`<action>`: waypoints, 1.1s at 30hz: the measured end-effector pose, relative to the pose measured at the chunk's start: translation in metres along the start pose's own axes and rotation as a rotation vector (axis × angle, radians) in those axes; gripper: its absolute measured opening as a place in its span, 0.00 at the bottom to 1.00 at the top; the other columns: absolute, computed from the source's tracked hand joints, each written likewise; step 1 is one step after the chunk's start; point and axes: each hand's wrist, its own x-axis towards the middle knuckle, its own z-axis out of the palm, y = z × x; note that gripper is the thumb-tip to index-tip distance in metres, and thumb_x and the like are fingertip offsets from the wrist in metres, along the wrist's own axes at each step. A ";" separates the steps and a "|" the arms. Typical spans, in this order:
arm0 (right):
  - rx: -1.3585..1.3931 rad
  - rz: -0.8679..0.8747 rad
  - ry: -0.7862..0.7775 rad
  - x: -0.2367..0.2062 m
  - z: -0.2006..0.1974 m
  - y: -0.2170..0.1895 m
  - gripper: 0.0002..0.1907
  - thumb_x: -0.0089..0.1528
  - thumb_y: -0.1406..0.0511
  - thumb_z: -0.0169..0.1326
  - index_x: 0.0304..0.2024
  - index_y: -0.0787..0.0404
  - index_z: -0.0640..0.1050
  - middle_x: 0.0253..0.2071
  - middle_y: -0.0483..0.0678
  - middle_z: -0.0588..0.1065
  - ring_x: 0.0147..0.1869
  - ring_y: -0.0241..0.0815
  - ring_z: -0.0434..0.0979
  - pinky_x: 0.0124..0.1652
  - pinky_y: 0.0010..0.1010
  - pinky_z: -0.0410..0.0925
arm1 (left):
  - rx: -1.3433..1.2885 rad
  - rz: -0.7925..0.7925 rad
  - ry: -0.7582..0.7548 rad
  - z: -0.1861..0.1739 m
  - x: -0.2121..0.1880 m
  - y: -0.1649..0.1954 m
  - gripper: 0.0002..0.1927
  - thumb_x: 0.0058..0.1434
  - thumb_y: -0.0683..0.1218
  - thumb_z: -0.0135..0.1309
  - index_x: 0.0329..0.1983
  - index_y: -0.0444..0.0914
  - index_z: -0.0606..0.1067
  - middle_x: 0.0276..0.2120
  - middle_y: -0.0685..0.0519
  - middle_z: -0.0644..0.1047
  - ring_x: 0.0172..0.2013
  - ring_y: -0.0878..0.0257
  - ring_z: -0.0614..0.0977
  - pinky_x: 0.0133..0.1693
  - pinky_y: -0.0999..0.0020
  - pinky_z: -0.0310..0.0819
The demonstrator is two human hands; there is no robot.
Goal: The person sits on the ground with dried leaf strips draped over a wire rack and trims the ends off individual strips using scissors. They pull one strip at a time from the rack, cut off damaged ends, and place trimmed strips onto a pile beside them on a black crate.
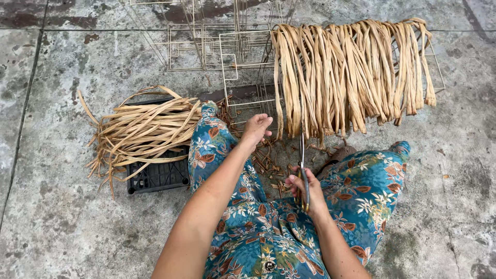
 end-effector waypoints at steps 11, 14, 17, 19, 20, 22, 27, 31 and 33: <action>-0.078 -0.003 0.011 -0.014 0.015 0.002 0.21 0.60 0.64 0.63 0.54 0.59 0.75 0.33 0.48 0.80 0.26 0.32 0.71 0.26 0.23 0.66 | 0.305 -0.013 -0.037 0.028 -0.003 0.007 0.13 0.65 0.52 0.58 0.43 0.37 0.79 0.36 0.52 0.83 0.26 0.69 0.82 0.26 0.76 0.76; -0.043 0.014 0.017 -0.012 0.020 0.001 0.21 0.59 0.64 0.63 0.54 0.60 0.75 0.33 0.48 0.80 0.26 0.32 0.71 0.26 0.24 0.66 | 0.135 0.007 -0.021 0.010 -0.007 0.017 0.11 0.65 0.49 0.55 0.44 0.38 0.78 0.38 0.54 0.83 0.26 0.69 0.82 0.24 0.76 0.76; -0.059 0.016 0.009 -0.017 0.022 0.007 0.21 0.59 0.64 0.62 0.54 0.60 0.74 0.32 0.48 0.80 0.26 0.32 0.71 0.26 0.24 0.66 | 0.175 -0.048 0.027 0.002 -0.020 0.016 0.14 0.64 0.50 0.56 0.49 0.38 0.75 0.41 0.54 0.80 0.26 0.69 0.83 0.21 0.75 0.74; -0.131 0.002 0.001 -0.014 0.027 0.007 0.21 0.60 0.63 0.62 0.55 0.59 0.74 0.32 0.47 0.80 0.25 0.32 0.70 0.26 0.23 0.66 | 0.256 -0.099 0.046 0.005 -0.016 0.025 0.21 0.64 0.53 0.59 0.56 0.40 0.72 0.43 0.55 0.78 0.26 0.68 0.83 0.22 0.76 0.78; -0.122 0.000 -0.007 0.037 0.031 0.008 0.22 0.59 0.64 0.62 0.55 0.59 0.74 0.31 0.48 0.80 0.25 0.32 0.70 0.26 0.23 0.66 | 0.247 -0.088 0.040 0.004 0.030 0.024 0.21 0.64 0.53 0.60 0.55 0.40 0.71 0.42 0.54 0.79 0.26 0.69 0.82 0.21 0.76 0.76; -0.117 0.034 0.015 0.016 0.018 0.032 0.22 0.59 0.65 0.63 0.55 0.58 0.75 0.31 0.48 0.80 0.24 0.32 0.70 0.25 0.24 0.65 | 0.215 -0.109 -0.005 0.024 0.011 -0.003 0.21 0.63 0.52 0.60 0.54 0.39 0.70 0.40 0.52 0.82 0.26 0.69 0.81 0.21 0.75 0.71; -0.075 0.014 0.008 0.010 0.011 0.032 0.22 0.59 0.64 0.63 0.55 0.60 0.74 0.32 0.47 0.80 0.25 0.31 0.70 0.26 0.23 0.66 | 0.107 -0.019 -0.049 0.044 0.009 -0.013 0.16 0.66 0.51 0.57 0.46 0.34 0.77 0.32 0.50 0.80 0.24 0.70 0.79 0.21 0.76 0.71; -0.121 0.012 0.018 0.004 0.008 0.028 0.22 0.59 0.63 0.63 0.55 0.59 0.74 0.32 0.47 0.80 0.25 0.31 0.71 0.26 0.23 0.66 | -0.026 0.059 -0.143 0.029 -0.023 -0.009 0.11 0.71 0.51 0.49 0.45 0.39 0.76 0.30 0.53 0.81 0.24 0.73 0.80 0.22 0.80 0.74; -0.079 0.034 0.025 0.007 0.005 0.025 0.23 0.59 0.63 0.63 0.55 0.59 0.74 0.31 0.47 0.80 0.24 0.31 0.70 0.25 0.23 0.65 | -0.080 0.068 -0.146 0.018 -0.038 0.012 0.09 0.71 0.48 0.49 0.45 0.38 0.76 0.29 0.51 0.81 0.21 0.73 0.77 0.19 0.79 0.70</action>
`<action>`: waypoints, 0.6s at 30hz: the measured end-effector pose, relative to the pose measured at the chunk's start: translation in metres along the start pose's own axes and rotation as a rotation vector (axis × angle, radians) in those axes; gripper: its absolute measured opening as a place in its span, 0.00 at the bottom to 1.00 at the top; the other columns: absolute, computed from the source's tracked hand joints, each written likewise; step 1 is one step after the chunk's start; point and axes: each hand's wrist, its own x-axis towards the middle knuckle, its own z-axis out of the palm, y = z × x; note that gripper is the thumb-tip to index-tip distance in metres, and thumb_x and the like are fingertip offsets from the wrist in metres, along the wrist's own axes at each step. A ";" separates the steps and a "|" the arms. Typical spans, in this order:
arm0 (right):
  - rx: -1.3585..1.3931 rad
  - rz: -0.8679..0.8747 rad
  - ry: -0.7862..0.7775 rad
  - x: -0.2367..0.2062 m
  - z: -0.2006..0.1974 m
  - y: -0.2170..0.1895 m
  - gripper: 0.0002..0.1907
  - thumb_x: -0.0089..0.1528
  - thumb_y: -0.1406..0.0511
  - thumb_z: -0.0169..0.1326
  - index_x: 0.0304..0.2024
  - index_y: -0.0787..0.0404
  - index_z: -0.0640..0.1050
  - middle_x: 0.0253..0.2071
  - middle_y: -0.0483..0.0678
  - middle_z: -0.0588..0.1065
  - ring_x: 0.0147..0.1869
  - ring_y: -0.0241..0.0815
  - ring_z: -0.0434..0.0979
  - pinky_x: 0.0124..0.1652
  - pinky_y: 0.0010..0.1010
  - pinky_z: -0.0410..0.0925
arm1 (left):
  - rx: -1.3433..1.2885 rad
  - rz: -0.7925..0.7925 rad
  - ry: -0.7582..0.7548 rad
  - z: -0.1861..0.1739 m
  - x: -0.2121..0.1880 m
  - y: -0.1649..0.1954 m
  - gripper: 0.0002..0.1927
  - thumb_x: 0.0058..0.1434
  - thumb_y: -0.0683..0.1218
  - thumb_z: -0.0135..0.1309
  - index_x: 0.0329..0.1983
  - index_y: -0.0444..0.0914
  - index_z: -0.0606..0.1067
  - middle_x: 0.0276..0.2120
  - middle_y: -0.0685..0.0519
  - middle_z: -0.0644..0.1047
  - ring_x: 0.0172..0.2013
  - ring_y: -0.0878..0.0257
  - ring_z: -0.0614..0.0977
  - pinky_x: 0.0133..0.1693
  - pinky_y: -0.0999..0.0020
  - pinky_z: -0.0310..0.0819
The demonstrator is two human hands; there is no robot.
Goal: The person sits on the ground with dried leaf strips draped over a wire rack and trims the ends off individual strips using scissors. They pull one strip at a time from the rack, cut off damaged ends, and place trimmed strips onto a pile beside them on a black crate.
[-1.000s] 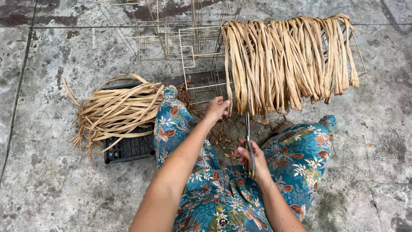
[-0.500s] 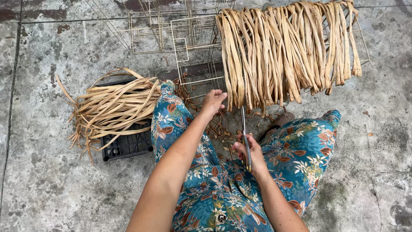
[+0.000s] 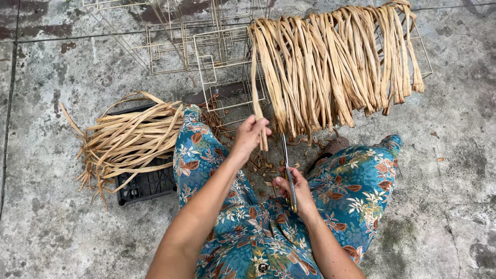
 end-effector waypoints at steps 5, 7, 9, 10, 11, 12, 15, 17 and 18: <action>-0.007 -0.015 -0.037 -0.001 -0.004 -0.005 0.22 0.60 0.63 0.63 0.55 0.59 0.74 0.32 0.47 0.81 0.25 0.30 0.70 0.25 0.22 0.65 | -0.095 0.267 0.007 -0.030 -0.034 0.094 0.09 0.73 0.47 0.49 0.44 0.37 0.76 0.29 0.52 0.81 0.16 0.76 0.68 0.16 0.81 0.59; 0.042 -0.012 -0.044 -0.002 -0.006 -0.009 0.23 0.59 0.64 0.63 0.55 0.60 0.74 0.31 0.48 0.79 0.25 0.31 0.70 0.25 0.22 0.65 | -0.195 0.368 0.017 -0.038 -0.054 0.135 0.10 0.73 0.48 0.50 0.44 0.37 0.76 0.31 0.53 0.80 0.18 0.76 0.68 0.17 0.81 0.61; 0.024 -0.027 -0.027 -0.003 -0.009 -0.014 0.22 0.59 0.64 0.63 0.55 0.60 0.74 0.32 0.48 0.80 0.25 0.31 0.71 0.25 0.22 0.66 | -0.306 0.478 -0.011 -0.043 -0.083 0.166 0.08 0.74 0.47 0.51 0.45 0.37 0.75 0.34 0.52 0.80 0.21 0.77 0.69 0.21 0.82 0.62; 0.017 -0.032 -0.017 -0.003 -0.009 -0.016 0.21 0.59 0.64 0.62 0.55 0.60 0.74 0.32 0.47 0.80 0.25 0.31 0.71 0.25 0.22 0.66 | -0.360 0.530 -0.027 -0.045 -0.100 0.177 0.08 0.75 0.47 0.51 0.46 0.37 0.75 0.35 0.51 0.80 0.22 0.77 0.70 0.23 0.82 0.63; 0.010 -0.019 -0.006 -0.005 -0.009 -0.018 0.21 0.59 0.64 0.62 0.55 0.60 0.75 0.32 0.47 0.80 0.25 0.31 0.71 0.25 0.22 0.66 | -0.416 0.636 -0.029 -0.044 -0.114 0.185 0.08 0.76 0.47 0.52 0.47 0.37 0.75 0.38 0.50 0.80 0.25 0.75 0.71 0.26 0.81 0.66; -0.002 -0.004 0.004 -0.007 -0.011 -0.021 0.21 0.59 0.64 0.62 0.55 0.59 0.75 0.32 0.47 0.81 0.25 0.31 0.71 0.25 0.22 0.66 | -0.475 0.742 -0.026 -0.044 -0.129 0.189 0.08 0.76 0.47 0.53 0.48 0.37 0.74 0.42 0.49 0.79 0.28 0.73 0.73 0.29 0.80 0.69; 0.013 -0.021 -0.020 -0.015 -0.014 -0.036 0.21 0.60 0.64 0.62 0.55 0.59 0.75 0.33 0.47 0.81 0.26 0.31 0.71 0.27 0.21 0.66 | -0.545 1.009 0.042 -0.050 -0.177 0.200 0.08 0.77 0.47 0.57 0.51 0.38 0.76 0.47 0.48 0.77 0.32 0.69 0.76 0.32 0.78 0.72; -0.009 -0.026 -0.023 -0.021 -0.016 -0.047 0.21 0.60 0.64 0.62 0.55 0.60 0.74 0.33 0.47 0.81 0.26 0.31 0.71 0.27 0.22 0.66 | -0.612 1.079 0.033 -0.046 -0.202 0.198 0.06 0.76 0.46 0.58 0.51 0.40 0.77 0.49 0.49 0.76 0.37 0.67 0.78 0.35 0.74 0.76; -0.036 -0.030 0.000 -0.024 -0.015 -0.053 0.21 0.60 0.64 0.62 0.54 0.60 0.74 0.33 0.47 0.81 0.26 0.32 0.71 0.27 0.22 0.65 | -0.629 1.085 0.009 -0.041 -0.210 0.191 0.06 0.75 0.45 0.59 0.51 0.41 0.77 0.50 0.50 0.75 0.40 0.65 0.79 0.36 0.71 0.78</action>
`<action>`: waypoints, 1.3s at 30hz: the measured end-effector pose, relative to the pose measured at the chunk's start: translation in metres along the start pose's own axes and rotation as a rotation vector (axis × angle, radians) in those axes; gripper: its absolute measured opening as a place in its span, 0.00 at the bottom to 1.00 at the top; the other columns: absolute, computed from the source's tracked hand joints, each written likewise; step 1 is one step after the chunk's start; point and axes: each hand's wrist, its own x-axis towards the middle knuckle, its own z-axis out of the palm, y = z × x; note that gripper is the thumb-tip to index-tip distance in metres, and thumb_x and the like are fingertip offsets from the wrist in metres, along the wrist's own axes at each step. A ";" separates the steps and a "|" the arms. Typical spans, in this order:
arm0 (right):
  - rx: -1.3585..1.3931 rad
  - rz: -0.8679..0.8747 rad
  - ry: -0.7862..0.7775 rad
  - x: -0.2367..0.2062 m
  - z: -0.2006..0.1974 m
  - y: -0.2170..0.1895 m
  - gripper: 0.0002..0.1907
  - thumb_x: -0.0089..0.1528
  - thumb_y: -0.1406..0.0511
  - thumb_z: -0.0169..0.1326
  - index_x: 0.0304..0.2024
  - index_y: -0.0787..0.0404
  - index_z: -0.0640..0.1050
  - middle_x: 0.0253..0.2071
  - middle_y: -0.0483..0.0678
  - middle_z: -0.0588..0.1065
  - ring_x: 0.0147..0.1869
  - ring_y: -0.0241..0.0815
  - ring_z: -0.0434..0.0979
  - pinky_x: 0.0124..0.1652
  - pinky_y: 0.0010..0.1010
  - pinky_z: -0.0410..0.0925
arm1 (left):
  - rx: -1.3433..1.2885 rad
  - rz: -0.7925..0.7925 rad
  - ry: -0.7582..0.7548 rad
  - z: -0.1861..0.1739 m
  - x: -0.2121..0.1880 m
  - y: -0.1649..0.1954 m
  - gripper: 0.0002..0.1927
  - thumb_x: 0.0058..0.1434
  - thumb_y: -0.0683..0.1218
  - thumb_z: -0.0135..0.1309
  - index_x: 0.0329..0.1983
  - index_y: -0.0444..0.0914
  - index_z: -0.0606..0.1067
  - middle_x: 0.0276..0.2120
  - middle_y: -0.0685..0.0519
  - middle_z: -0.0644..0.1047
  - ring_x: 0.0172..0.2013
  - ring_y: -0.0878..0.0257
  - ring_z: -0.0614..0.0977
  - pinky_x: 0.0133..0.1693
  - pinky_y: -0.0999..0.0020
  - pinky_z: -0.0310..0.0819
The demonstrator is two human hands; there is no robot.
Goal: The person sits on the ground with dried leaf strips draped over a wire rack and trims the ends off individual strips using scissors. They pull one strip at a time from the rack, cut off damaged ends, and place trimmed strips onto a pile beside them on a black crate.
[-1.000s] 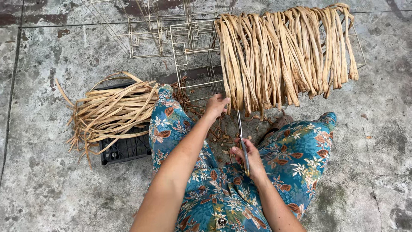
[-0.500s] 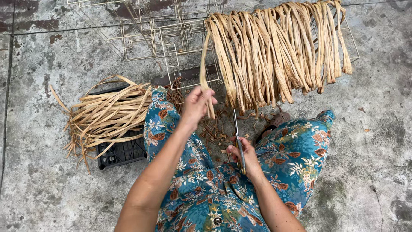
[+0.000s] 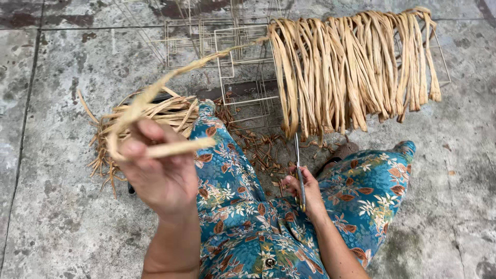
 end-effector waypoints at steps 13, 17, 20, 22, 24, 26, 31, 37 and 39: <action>0.323 -0.706 -0.144 -0.106 0.052 -0.066 0.31 0.61 0.71 0.62 0.64 0.61 0.66 0.55 0.57 0.76 0.56 0.44 0.79 0.57 0.33 0.73 | -0.167 -0.988 0.295 -0.024 -0.145 -0.066 0.12 0.70 0.43 0.55 0.54 0.33 0.74 0.42 0.49 0.82 0.40 0.64 0.84 0.43 0.69 0.81; 0.405 -0.739 -0.146 -0.113 0.061 -0.079 0.29 0.61 0.75 0.62 0.62 0.62 0.67 0.49 0.56 0.76 0.51 0.45 0.80 0.50 0.35 0.75 | -0.103 -1.050 0.197 -0.018 -0.141 -0.062 0.10 0.70 0.44 0.54 0.50 0.34 0.76 0.39 0.49 0.82 0.36 0.64 0.84 0.39 0.69 0.81; 0.385 -0.668 -0.059 -0.114 0.058 -0.082 0.27 0.61 0.76 0.61 0.60 0.63 0.67 0.45 0.56 0.77 0.47 0.45 0.80 0.46 0.35 0.76 | 0.161 -1.174 -0.100 -0.009 -0.127 -0.043 0.10 0.72 0.46 0.53 0.46 0.34 0.78 0.37 0.47 0.83 0.33 0.63 0.84 0.34 0.69 0.80; 0.389 -0.629 -0.014 -0.115 0.050 -0.088 0.26 0.60 0.75 0.60 0.59 0.64 0.68 0.43 0.56 0.77 0.45 0.44 0.80 0.43 0.35 0.76 | 0.520 -1.181 -0.354 0.004 -0.118 -0.016 0.09 0.69 0.45 0.56 0.45 0.35 0.80 0.37 0.48 0.84 0.31 0.62 0.83 0.32 0.69 0.79; 0.387 -0.646 -0.085 -0.122 0.042 -0.097 0.26 0.60 0.75 0.61 0.59 0.64 0.68 0.43 0.55 0.77 0.46 0.44 0.80 0.44 0.34 0.76 | 0.734 -0.551 -0.502 0.013 -0.104 0.012 0.09 0.69 0.43 0.58 0.50 0.37 0.78 0.46 0.49 0.83 0.43 0.58 0.86 0.44 0.67 0.82; 0.384 -0.684 -0.148 -0.131 0.040 -0.107 0.26 0.60 0.75 0.62 0.59 0.64 0.68 0.43 0.55 0.77 0.47 0.45 0.80 0.46 0.34 0.75 | 0.858 -0.191 -0.609 0.022 -0.089 0.021 0.13 0.66 0.42 0.62 0.53 0.36 0.77 0.50 0.48 0.82 0.47 0.56 0.86 0.48 0.66 0.82; 0.317 -0.771 -0.168 -0.143 0.046 -0.124 0.26 0.62 0.75 0.63 0.60 0.64 0.69 0.43 0.57 0.77 0.48 0.46 0.80 0.48 0.35 0.74 | 1.007 -0.182 -0.660 0.036 -0.078 0.002 0.20 0.60 0.45 0.67 0.53 0.36 0.76 0.44 0.50 0.82 0.41 0.57 0.85 0.43 0.65 0.80; 0.200 -0.705 -0.093 -0.137 0.052 -0.121 0.29 0.60 0.69 0.64 0.62 0.65 0.69 0.51 0.57 0.77 0.51 0.43 0.78 0.54 0.35 0.72 | 0.592 -0.719 -0.361 0.015 -0.083 -0.015 0.14 0.71 0.42 0.52 0.58 0.35 0.77 0.44 0.54 0.85 0.34 0.70 0.82 0.36 0.74 0.80; -0.036 -0.745 -0.070 -0.138 0.055 -0.117 0.32 0.58 0.64 0.66 0.63 0.65 0.70 0.52 0.54 0.78 0.52 0.42 0.77 0.54 0.34 0.72 | 0.566 -0.714 -0.336 0.010 -0.084 -0.018 0.13 0.71 0.41 0.51 0.57 0.34 0.77 0.44 0.54 0.83 0.33 0.71 0.81 0.35 0.76 0.79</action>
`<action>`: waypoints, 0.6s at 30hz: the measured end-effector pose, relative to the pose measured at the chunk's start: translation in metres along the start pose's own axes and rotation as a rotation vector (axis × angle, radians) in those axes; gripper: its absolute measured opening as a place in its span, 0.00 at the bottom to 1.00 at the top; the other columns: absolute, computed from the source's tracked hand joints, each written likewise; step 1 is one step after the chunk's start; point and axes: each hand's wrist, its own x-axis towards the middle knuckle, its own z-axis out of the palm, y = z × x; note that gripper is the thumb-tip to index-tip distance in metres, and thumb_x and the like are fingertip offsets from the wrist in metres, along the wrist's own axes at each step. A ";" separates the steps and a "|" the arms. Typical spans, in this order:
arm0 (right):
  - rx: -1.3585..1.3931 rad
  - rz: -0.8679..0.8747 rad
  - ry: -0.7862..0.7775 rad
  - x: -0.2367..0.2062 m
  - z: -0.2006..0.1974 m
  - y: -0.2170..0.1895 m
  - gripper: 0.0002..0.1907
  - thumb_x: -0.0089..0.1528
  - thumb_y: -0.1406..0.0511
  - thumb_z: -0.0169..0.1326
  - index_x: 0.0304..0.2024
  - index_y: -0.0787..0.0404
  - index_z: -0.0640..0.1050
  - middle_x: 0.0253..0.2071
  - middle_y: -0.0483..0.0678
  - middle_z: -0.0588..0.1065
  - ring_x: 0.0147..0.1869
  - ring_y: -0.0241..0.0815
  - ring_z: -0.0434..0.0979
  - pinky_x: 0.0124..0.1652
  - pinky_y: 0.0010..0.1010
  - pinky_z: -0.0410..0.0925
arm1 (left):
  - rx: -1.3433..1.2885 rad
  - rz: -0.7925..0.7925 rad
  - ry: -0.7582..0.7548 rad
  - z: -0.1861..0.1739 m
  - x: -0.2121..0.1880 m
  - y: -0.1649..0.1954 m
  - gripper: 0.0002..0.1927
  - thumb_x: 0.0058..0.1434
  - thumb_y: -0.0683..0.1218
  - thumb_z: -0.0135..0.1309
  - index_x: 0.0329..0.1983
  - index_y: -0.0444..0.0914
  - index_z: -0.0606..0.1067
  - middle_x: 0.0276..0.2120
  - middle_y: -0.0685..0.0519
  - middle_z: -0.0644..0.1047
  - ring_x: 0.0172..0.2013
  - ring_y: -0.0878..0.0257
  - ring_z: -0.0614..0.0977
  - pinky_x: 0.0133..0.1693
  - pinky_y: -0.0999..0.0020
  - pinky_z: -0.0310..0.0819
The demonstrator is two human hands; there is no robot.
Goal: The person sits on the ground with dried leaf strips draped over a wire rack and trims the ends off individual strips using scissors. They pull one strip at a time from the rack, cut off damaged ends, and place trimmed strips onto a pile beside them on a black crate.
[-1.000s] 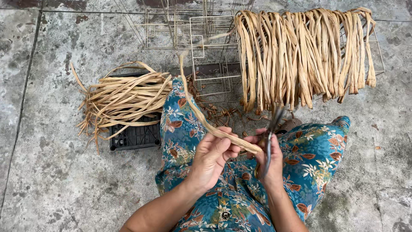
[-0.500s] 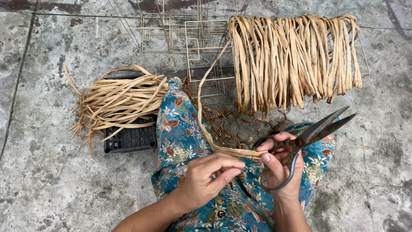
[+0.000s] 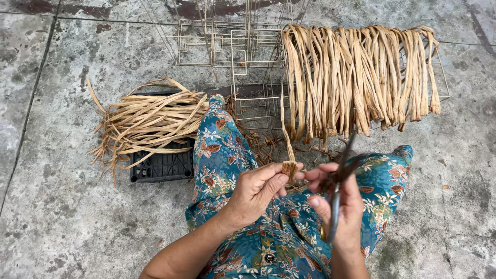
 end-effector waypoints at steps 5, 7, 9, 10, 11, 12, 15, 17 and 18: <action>-0.580 -0.097 -0.006 -0.001 0.012 -0.001 0.40 0.49 0.58 0.72 0.60 0.64 0.71 0.50 0.51 0.77 0.51 0.44 0.77 0.51 0.34 0.70 | -0.013 0.123 0.110 0.000 0.002 -0.011 0.08 0.71 0.39 0.55 0.51 0.29 0.77 0.45 0.51 0.75 0.34 0.71 0.78 0.35 0.77 0.78; -0.673 -0.102 0.002 0.001 0.017 -0.006 0.42 0.46 0.56 0.73 0.59 0.64 0.72 0.50 0.51 0.75 0.50 0.44 0.78 0.49 0.33 0.71 | -0.084 0.116 0.149 0.002 0.003 -0.014 0.09 0.70 0.38 0.57 0.50 0.28 0.76 0.43 0.51 0.74 0.34 0.71 0.78 0.35 0.77 0.77; -0.668 -0.128 -0.016 0.005 0.021 -0.011 0.41 0.47 0.57 0.72 0.58 0.64 0.72 0.49 0.52 0.75 0.51 0.45 0.77 0.50 0.34 0.71 | -0.110 0.092 0.145 0.002 0.006 -0.016 0.07 0.70 0.38 0.57 0.48 0.30 0.75 0.41 0.52 0.73 0.32 0.73 0.78 0.33 0.78 0.76; -0.666 -0.142 -0.026 0.006 0.023 -0.013 0.41 0.47 0.57 0.72 0.58 0.64 0.72 0.49 0.52 0.75 0.51 0.45 0.77 0.50 0.34 0.71 | -0.123 0.080 0.144 0.002 0.006 -0.016 0.06 0.70 0.38 0.57 0.47 0.30 0.74 0.40 0.52 0.73 0.31 0.73 0.78 0.32 0.79 0.75; -0.669 -0.144 -0.025 0.008 0.025 -0.015 0.40 0.47 0.56 0.72 0.58 0.64 0.72 0.48 0.52 0.75 0.50 0.45 0.78 0.50 0.34 0.71 | -0.149 0.064 0.143 0.003 0.007 -0.016 0.06 0.70 0.39 0.56 0.46 0.31 0.73 0.39 0.52 0.74 0.30 0.74 0.77 0.31 0.79 0.75; -0.672 -0.146 -0.021 0.009 0.027 -0.017 0.40 0.47 0.56 0.72 0.58 0.64 0.72 0.48 0.52 0.75 0.50 0.45 0.78 0.50 0.34 0.71 | -0.175 0.048 0.141 0.003 0.007 -0.016 0.06 0.70 0.39 0.56 0.45 0.32 0.73 0.38 0.53 0.76 0.30 0.74 0.77 0.31 0.79 0.75; -0.706 -0.155 -0.018 0.011 0.030 -0.021 0.40 0.48 0.56 0.71 0.58 0.65 0.72 0.47 0.52 0.75 0.49 0.45 0.78 0.49 0.34 0.71 | -0.164 0.032 0.155 0.007 0.005 -0.014 0.05 0.69 0.38 0.56 0.43 0.33 0.71 0.34 0.54 0.77 0.28 0.75 0.77 0.29 0.80 0.73; -0.726 -0.152 -0.025 0.011 0.030 -0.023 0.40 0.48 0.55 0.71 0.58 0.65 0.72 0.46 0.52 0.76 0.48 0.45 0.78 0.48 0.34 0.72 | -0.128 0.042 0.163 0.008 0.005 -0.012 0.05 0.70 0.38 0.56 0.44 0.33 0.71 0.32 0.55 0.77 0.28 0.75 0.77 0.28 0.80 0.73; -0.732 -0.144 -0.031 0.010 0.029 -0.023 0.41 0.47 0.55 0.72 0.58 0.65 0.72 0.45 0.52 0.76 0.46 0.44 0.78 0.46 0.34 0.72 | -0.112 0.053 0.163 0.007 0.004 -0.011 0.05 0.70 0.38 0.55 0.44 0.34 0.71 0.33 0.55 0.77 0.28 0.76 0.77 0.29 0.80 0.73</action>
